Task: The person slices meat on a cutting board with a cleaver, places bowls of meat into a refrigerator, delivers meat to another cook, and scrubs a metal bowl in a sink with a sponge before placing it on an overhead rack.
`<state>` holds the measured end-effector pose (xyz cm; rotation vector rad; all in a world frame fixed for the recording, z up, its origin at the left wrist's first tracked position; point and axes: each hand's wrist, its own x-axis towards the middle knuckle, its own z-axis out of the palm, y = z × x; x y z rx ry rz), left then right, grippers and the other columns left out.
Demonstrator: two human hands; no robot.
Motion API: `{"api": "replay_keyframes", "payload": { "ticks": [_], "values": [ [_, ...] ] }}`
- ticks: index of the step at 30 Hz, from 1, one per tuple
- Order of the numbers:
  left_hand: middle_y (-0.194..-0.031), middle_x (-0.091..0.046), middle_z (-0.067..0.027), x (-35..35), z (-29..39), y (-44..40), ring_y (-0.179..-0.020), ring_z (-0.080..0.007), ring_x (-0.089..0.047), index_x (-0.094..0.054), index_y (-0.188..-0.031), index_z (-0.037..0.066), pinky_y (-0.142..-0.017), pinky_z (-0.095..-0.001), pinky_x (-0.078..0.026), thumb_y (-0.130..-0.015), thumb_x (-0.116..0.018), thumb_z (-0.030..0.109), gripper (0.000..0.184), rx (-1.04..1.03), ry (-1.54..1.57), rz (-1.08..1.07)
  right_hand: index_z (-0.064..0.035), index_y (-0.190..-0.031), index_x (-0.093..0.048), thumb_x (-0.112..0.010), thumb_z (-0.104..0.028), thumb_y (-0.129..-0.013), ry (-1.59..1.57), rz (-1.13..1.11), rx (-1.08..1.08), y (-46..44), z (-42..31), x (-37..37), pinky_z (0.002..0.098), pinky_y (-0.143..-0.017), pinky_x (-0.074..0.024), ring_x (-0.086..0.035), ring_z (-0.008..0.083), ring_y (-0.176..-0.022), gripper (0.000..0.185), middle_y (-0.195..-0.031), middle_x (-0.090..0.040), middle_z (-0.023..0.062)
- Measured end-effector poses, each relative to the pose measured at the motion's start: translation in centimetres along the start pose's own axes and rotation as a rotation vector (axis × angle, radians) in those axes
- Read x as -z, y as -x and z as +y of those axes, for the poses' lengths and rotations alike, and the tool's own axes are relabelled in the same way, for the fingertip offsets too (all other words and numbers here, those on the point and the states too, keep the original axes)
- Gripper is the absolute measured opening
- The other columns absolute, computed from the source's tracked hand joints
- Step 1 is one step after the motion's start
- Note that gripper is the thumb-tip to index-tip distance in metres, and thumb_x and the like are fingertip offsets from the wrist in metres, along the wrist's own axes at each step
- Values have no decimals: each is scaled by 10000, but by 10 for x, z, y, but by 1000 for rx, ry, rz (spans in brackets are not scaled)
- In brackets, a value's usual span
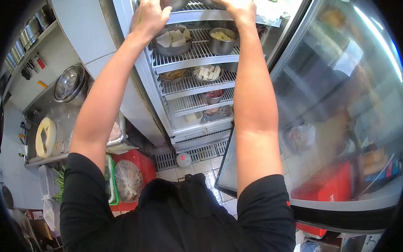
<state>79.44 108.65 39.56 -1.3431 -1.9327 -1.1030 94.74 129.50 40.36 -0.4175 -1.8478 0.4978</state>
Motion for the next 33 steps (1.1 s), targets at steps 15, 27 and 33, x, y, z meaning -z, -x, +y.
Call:
{"api": "replay_keyframes", "payload": {
  "ticks": [15,27,33],
  "values": [
    [-1366,-442,-359,43,15,46,-1269,-481,-484,-571,-1150,-12,-1088,-508,-410,-778,-575,3,372,-361,-85,200,-65,-823,-573,-727,-214,-932,-831,290,-527,167,-17,-17,322,-606,-590,-579,116,-607,240,-689,-534,11],
    [-1194,-631,-222,78,-85,504,-980,-371,-657,-627,-1240,32,-861,-460,-532,-801,-735,208,485,480,224,-956,-110,-827,-530,-636,-312,-953,42,-1024,-1337,620,98,-83,370,-616,-501,-546,173,-692,261,-821,-589,61],
    [-1061,-696,-225,295,-102,747,-995,-376,-667,-668,-1118,-19,-861,-453,-529,-797,-720,235,413,1210,100,-662,-87,-884,-546,-630,-300,-961,264,-1318,-1189,697,-27,-141,370,-637,-510,-564,180,-718,241,-855,-606,76]
  ]
}}
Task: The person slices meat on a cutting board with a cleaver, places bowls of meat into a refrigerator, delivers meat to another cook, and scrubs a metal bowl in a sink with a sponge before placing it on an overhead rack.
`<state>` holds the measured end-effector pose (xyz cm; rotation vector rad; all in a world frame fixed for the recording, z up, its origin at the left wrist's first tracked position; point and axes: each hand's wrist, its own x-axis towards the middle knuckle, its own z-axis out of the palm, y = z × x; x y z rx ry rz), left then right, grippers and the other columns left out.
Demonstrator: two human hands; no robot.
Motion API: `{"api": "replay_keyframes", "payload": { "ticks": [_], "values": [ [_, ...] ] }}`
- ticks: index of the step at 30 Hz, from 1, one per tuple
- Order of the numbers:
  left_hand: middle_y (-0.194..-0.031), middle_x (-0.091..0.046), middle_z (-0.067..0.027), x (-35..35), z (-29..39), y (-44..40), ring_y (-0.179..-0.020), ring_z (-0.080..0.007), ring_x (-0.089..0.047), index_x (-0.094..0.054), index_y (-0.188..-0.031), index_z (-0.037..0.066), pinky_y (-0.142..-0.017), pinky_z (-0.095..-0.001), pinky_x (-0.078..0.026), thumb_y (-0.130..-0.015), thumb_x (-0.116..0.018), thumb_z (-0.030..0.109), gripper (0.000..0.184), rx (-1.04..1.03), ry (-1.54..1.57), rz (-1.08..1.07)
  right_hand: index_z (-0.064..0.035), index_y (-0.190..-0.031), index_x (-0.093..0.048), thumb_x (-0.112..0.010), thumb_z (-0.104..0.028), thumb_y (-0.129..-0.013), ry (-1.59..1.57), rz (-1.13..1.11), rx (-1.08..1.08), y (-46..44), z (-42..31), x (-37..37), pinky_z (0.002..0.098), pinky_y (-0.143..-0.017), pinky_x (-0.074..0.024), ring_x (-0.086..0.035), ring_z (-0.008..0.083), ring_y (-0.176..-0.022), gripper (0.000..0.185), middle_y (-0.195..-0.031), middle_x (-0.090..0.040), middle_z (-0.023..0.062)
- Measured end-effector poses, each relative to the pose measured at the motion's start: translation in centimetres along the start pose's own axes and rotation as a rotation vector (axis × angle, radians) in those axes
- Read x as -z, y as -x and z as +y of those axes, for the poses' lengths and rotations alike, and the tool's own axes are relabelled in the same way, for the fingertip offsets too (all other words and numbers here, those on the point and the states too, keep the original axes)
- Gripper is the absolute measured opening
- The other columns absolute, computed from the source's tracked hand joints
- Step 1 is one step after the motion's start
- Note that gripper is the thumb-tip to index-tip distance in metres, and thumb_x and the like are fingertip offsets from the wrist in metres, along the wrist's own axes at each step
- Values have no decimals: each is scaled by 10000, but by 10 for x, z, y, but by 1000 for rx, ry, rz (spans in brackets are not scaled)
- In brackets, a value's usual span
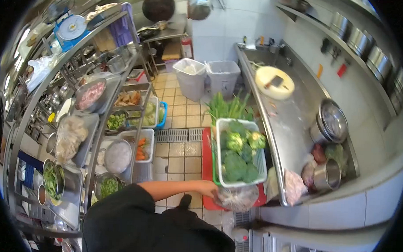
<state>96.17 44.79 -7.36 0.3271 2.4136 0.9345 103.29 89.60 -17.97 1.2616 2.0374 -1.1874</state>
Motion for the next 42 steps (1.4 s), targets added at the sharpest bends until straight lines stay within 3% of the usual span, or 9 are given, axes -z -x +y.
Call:
{"api": "replay_keyframes", "payload": {
  "ticks": [5,11,14,22,27,34,38,39,42],
  "values": [
    [-1038,-718,-213,37,-154,146,-968,-372,-688,-699,-1131,19,-863,-436,-545,-772,-752,257,434,264,217,503,-69,-932,-559,-624,-291,-968,75,-30,71,42,-54,-90,371,-655,-517,-579,186,-740,234,-884,-621,89],
    [-1124,-694,-190,95,-188,261,-1022,-317,-666,-644,-1231,0,-898,-407,-519,-846,-741,295,494,550,403,522,-47,-989,-575,-618,-279,-976,109,-37,179,73,-105,-154,371,-676,-525,-597,193,-767,236,-917,-638,104],
    [-1145,-682,-173,120,-219,270,-1017,-304,-663,-637,-1241,2,-888,-401,-521,-858,-732,286,487,432,407,564,-36,-1017,-583,-614,-273,-981,147,-36,233,82,-145,-187,371,-686,-530,-606,197,-780,242,-934,-647,112],
    [-1201,-654,-130,270,-89,320,-1069,-310,-651,-646,-1181,33,-919,-390,-527,-905,-677,133,296,-1,13,1141,-6,-1093,-605,-606,-258,-992,291,-12,507,93,-315,-282,372,-715,-541,-630,206,-815,271,-980,-670,133],
    [-1144,-665,-118,337,-27,416,-985,-311,-668,-663,-1084,42,-824,-389,-546,-853,-715,107,246,72,-364,1379,12,-1140,-618,-600,-248,-999,305,77,685,83,-430,-342,373,-732,-548,-645,212,-837,296,-1008,-685,145],
    [-1087,-713,-125,370,11,487,-938,-296,-703,-719,-986,33,-804,-361,-560,-811,-724,15,175,458,-551,1617,38,-1207,-637,-592,-234,-1009,26,257,924,56,-578,-396,373,-757,-558,-667,221,-868,339,-1048,-705,163],
    [-1086,-718,-126,389,32,511,-946,-295,-707,-726,-986,32,-799,-366,-566,-806,-719,-3,183,617,-681,1647,36,-1229,-648,-614,-200,-1004,-298,-135,1430,168,-647,-504,308,-708,-549,-638,167,-819,328,-1015,-708,130],
    [-1091,-719,-127,393,38,513,-949,-293,-709,-729,-998,33,-797,-365,-568,-796,-723,-8,207,652,-721,1656,10,-1249,-640,-627,-204,-999,-415,-554,1283,205,-666,-554,285,-718,-537,-611,143,-806,330,-991,-692,86],
    [-1103,-718,-141,392,53,517,-959,-275,-717,-738,-992,25,-803,-341,-568,-788,-731,-41,214,747,-758,1694,-9,-1263,-625,-641,-172,-986,-448,-1102,1268,454,-660,-613,278,-767,-538,-606,113,-865,322,-1069,-654,56]
  ]
}}
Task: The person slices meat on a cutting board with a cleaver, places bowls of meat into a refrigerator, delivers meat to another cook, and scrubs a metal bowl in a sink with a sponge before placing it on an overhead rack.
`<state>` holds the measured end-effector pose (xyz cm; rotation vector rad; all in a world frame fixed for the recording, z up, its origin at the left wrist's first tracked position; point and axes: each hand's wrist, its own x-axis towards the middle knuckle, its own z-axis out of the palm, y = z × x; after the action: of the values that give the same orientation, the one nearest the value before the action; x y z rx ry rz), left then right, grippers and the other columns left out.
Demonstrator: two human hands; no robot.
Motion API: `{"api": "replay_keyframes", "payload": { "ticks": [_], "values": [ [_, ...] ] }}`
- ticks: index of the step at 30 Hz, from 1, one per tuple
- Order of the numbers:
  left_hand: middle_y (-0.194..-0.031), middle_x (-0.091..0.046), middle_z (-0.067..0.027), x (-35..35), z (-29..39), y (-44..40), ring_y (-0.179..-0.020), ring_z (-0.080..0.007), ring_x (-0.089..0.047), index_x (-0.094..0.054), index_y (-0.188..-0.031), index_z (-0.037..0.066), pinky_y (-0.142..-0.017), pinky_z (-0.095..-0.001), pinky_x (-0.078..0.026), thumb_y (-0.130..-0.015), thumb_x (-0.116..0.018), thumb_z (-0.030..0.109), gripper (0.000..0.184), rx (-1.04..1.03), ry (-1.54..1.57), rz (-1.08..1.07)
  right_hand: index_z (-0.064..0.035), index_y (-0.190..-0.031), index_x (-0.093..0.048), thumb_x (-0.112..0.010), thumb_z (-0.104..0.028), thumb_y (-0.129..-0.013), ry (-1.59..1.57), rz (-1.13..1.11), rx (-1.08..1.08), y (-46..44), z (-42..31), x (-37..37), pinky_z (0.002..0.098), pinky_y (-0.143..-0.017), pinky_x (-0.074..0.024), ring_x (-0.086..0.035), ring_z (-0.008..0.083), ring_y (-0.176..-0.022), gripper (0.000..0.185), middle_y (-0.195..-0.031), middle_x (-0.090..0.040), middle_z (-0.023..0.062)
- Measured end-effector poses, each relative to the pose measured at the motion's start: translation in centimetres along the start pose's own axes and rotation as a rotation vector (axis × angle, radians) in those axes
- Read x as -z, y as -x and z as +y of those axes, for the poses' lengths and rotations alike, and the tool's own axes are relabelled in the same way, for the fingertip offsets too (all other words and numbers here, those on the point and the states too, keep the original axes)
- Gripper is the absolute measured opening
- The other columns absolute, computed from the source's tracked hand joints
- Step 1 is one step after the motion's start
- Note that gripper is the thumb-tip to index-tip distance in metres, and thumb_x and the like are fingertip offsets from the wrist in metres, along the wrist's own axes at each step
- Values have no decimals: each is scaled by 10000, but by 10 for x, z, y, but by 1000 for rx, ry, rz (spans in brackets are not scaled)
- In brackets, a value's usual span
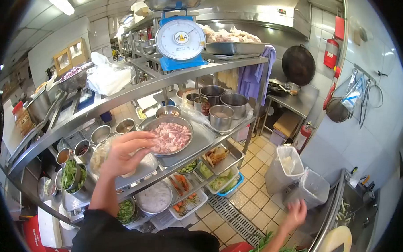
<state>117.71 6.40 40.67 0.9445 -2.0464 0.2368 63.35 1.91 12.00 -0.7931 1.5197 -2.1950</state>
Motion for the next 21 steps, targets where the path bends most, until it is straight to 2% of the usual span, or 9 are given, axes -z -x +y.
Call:
{"api": "replay_keyframes", "payload": {
  "ticks": [3,6,9,11,12,13,15,19,21],
  "values": [
    [-1103,-717,-157,21,13,0,-958,-273,-716,-732,-962,6,-802,-342,-560,-778,-721,-37,189,39,-62,19,43,-1191,-628,-641,-148,-977,-110,-555,233,-15,-110,-165,272,-796,-519,-619,130,-880,287,-997,-653,58],
    [-1076,-719,-162,46,18,7,-915,-283,-713,-729,-947,7,-773,-346,-554,-742,-736,-36,209,41,-185,79,54,-1089,-659,-667,-100,-945,-314,-917,473,1,-239,-285,239,-772,-480,-588,103,-867,211,-981,-650,50],
    [-1055,-717,-174,74,26,30,-891,-295,-710,-724,-937,-1,-766,-350,-550,-719,-740,-40,223,102,-322,143,25,-1144,-687,-695,-284,-926,-144,-955,789,8,-330,-371,301,-807,-507,-643,160,-848,378,-973,-714,94],
    [-1048,-712,-184,95,34,49,-892,-297,-707,-713,-924,-14,-774,-351,-546,-714,-728,-47,214,173,-393,183,6,-1132,-705,-709,-341,-908,-166,-955,965,8,-375,-430,286,-759,-517,-649,159,-817,414,-953,-727,97],
    [-1047,-710,-190,105,38,59,-894,-296,-704,-705,-914,-22,-779,-350,-544,-712,-719,-52,205,212,-416,206,-6,-1058,-720,-725,-357,-893,-214,-996,909,16,-398,-450,283,-697,-513,-647,127,-813,388,-922,-731,90],
    [-1049,-709,-192,113,40,72,-888,-284,-699,-695,-901,-27,-785,-347,-541,-721,-711,-51,183,269,-424,251,23,-1058,-674,-656,-350,-944,-194,-975,886,20,-418,-475,306,-685,-504,-614,158,-719,390,-806,-667,58],
    [-1058,-705,-198,126,43,98,-871,-259,-684,-680,-885,-35,-792,-340,-534,-735,-696,-50,151,365,-472,344,19,-1061,-708,-771,-244,-865,-223,-1139,861,15,-456,-519,315,-748,-540,-676,174,-854,334,-951,-734,134],
    [-1133,-659,-221,146,42,145,-862,-241,-655,-654,-960,-34,-782,-335,-529,-836,-642,-28,125,430,-495,454,7,-1092,-702,-742,-320,-888,-64,-830,1227,-24,-488,-631,333,-807,-535,-673,194,-888,388,-957,-733,132],
    [-1161,-633,-237,148,37,162,-864,-253,-650,-631,-1003,-29,-775,-343,-532,-895,-613,7,115,453,-497,474,0,-1064,-712,-746,-360,-878,-49,-838,1253,-29,-494,-664,345,-820,-532,-678,210,-889,407,-948,-736,139]
  ]
}}
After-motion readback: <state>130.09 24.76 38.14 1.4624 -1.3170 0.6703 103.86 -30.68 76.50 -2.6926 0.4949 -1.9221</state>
